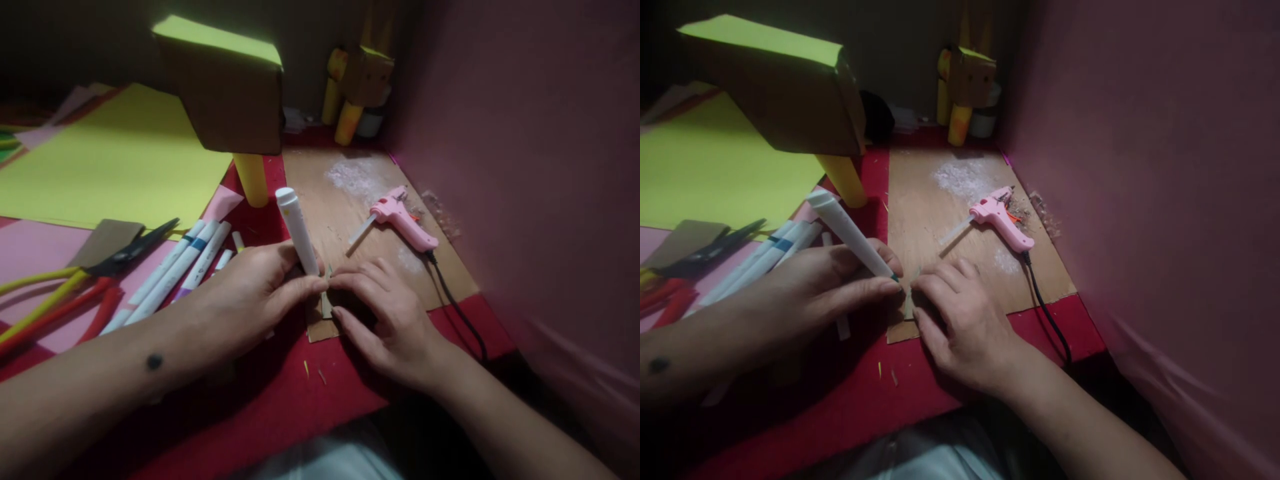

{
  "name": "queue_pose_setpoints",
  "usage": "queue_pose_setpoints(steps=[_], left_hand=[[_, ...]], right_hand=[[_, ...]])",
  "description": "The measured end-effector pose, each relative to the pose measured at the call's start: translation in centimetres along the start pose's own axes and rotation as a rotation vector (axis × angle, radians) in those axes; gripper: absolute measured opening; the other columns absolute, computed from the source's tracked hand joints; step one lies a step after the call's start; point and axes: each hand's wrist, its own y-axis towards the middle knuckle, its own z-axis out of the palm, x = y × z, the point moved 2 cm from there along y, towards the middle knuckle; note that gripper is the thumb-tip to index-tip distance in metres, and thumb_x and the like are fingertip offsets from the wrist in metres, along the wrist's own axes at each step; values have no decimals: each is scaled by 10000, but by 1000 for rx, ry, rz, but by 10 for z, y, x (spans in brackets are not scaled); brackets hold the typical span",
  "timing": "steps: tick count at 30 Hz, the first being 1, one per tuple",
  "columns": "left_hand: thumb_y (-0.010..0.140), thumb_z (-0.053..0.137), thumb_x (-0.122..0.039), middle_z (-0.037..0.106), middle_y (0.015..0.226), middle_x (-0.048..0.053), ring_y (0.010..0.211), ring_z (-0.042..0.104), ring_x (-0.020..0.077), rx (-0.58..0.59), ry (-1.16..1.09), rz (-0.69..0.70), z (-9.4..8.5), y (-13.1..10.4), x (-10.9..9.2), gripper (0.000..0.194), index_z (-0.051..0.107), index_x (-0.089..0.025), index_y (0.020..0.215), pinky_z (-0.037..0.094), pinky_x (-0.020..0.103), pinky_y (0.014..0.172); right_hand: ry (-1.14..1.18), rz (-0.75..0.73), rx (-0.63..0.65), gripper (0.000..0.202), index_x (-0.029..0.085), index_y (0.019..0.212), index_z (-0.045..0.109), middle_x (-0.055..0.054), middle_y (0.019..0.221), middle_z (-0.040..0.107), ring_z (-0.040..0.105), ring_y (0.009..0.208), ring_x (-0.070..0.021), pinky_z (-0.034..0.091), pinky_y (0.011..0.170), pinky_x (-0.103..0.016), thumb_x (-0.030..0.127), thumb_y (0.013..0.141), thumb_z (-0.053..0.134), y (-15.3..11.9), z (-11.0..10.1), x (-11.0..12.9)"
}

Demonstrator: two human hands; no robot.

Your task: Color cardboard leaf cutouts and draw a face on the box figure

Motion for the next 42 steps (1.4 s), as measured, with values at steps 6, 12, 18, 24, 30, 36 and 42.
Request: queue_pose_setpoints(steps=[6, 12, 18, 24, 30, 36, 42], left_hand=[[880, 590, -302, 619, 635, -18, 732, 655, 189, 76, 2, 35, 6, 0, -2, 151, 643, -211, 773, 538, 293, 749], [901, 566, -293, 631, 691, -2, 691, 611, 175, 40, 64, 79, 9, 7, 4, 154, 635, -195, 805, 507, 307, 726], [928, 519, -269, 636, 713, 15, 678, 605, 180, 91, 117, 111, 9, 7, 3, 168, 613, -193, 811, 460, 298, 646], [929, 496, -267, 634, 723, 32, 671, 594, 181, 68, 158, 91, 8, 7, 4, 179, 597, -187, 804, 458, 310, 655], [939, 478, -278, 675, 785, 46, 696, 615, 186, 118, 161, 108, 9, 5, 1, 188, 614, -183, 849, 457, 308, 650], [934, 485, -260, 679, 769, 42, 674, 626, 180, 96, 171, 126, 8, 6, 3, 174, 614, -184, 846, 456, 297, 624], [940, 480, -226, 668, 738, 32, 647, 606, 158, 57, 187, 184, 7, 6, 4, 181, 619, -190, 831, 450, 270, 597]], right_hand=[[21, 19, 19, 95, 126, 970, 664, -135, 1021, 722, 642, 968, -261, 511, 875, -427, 88, 935, 584, 1, 1, -1], [30, 19, 23, 111, 119, 963, 675, -143, 1035, 723, 634, 979, -261, 515, 877, -422, 82, 938, 574, 2, -1, 0], [22, 18, 26, 118, 147, 950, 661, -117, 964, 712, 632, 954, -257, 521, 877, -437, 84, 945, 561, 2, -3, 1], [11, 10, 14, 122, 170, 920, 639, -111, 968, 719, 630, 939, -250, 522, 859, -429, 81, 942, 559, 3, -2, 2], [18, 7, 23, 115, 144, 930, 660, -128, 985, 720, 629, 934, -251, 519, 854, -422, 73, 933, 570, 4, -3, 3], [14, 16, 14, 114, 175, 926, 638, -110, 988, 720, 627, 945, -250, 526, 859, -428, 86, 936, 569, 3, -3, 1], [20, 13, 11, 112, 177, 916, 632, -113, 979, 722, 638, 946, -252, 528, 860, -431, 90, 942, 566, 3, -2, 2]])
